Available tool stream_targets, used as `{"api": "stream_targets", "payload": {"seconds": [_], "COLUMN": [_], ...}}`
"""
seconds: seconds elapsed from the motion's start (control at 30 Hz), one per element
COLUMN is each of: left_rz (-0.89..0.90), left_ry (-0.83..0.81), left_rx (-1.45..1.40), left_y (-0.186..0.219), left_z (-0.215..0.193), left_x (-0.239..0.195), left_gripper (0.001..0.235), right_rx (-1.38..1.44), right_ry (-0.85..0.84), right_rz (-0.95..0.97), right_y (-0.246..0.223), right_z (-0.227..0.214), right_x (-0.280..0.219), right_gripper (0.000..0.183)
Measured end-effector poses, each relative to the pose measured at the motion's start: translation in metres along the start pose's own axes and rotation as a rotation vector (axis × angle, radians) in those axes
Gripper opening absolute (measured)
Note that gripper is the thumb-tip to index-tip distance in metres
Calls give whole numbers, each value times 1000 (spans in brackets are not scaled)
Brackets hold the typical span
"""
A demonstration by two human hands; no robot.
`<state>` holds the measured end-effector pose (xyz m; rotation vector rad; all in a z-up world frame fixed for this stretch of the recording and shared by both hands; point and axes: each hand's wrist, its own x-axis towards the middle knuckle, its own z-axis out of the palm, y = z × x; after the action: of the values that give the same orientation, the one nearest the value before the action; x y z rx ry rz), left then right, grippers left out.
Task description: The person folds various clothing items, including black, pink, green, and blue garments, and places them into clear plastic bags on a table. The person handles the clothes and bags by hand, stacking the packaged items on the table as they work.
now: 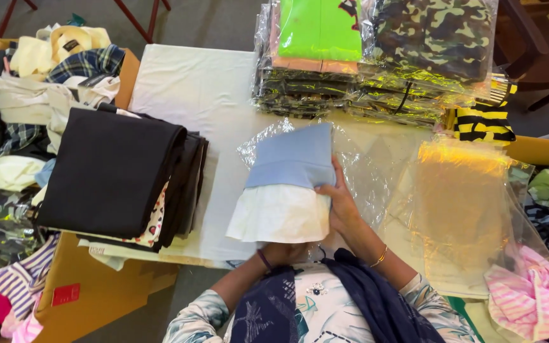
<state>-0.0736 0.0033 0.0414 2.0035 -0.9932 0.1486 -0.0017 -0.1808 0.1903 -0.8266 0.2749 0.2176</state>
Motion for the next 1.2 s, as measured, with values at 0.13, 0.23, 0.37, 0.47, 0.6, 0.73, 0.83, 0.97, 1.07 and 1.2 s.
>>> {"api": "stream_targets", "payload": {"seconds": [0.13,0.23,0.37,0.47,0.6,0.73,0.83,0.97,1.07,1.2], "left_rz": [-419,-579,-792,-969,-1110,-1044,-783,-371,-173,-698], "left_ry": [172,311,461,431,206,65,-24,-308,-331,-88], "left_rx": [-633,-1166,-1834,-1866,-941,-121,101,93,-44,-345], "left_y": [-69,-100,-93,-93,-69,-29,15,52,6,-38], "left_z": [26,17,-11,-4,1,26,49,60,74,70], "left_x": [-32,-29,-8,-7,22,49,63,66,48,51], "left_gripper": [49,55,79,97,83,76,82,84,68,36], "right_rx": [53,58,-128,-454,-1028,-1547,-1446,-1424,-1138,-441], "right_ry": [-161,-242,-169,139,115,126,51,148,200,283], "right_rz": [-81,-127,-35,156,-151,90,67,152,36,102], "right_y": [-23,-31,-10,19,55,55,54,47,50,31], "right_z": [-10,-36,-96,-136,-163,-125,-110,-113,-139,-153], "right_x": [3,8,20,28,40,28,27,28,27,7], "right_gripper": [107,108,101,92,103,70,71,111,101,102]}}
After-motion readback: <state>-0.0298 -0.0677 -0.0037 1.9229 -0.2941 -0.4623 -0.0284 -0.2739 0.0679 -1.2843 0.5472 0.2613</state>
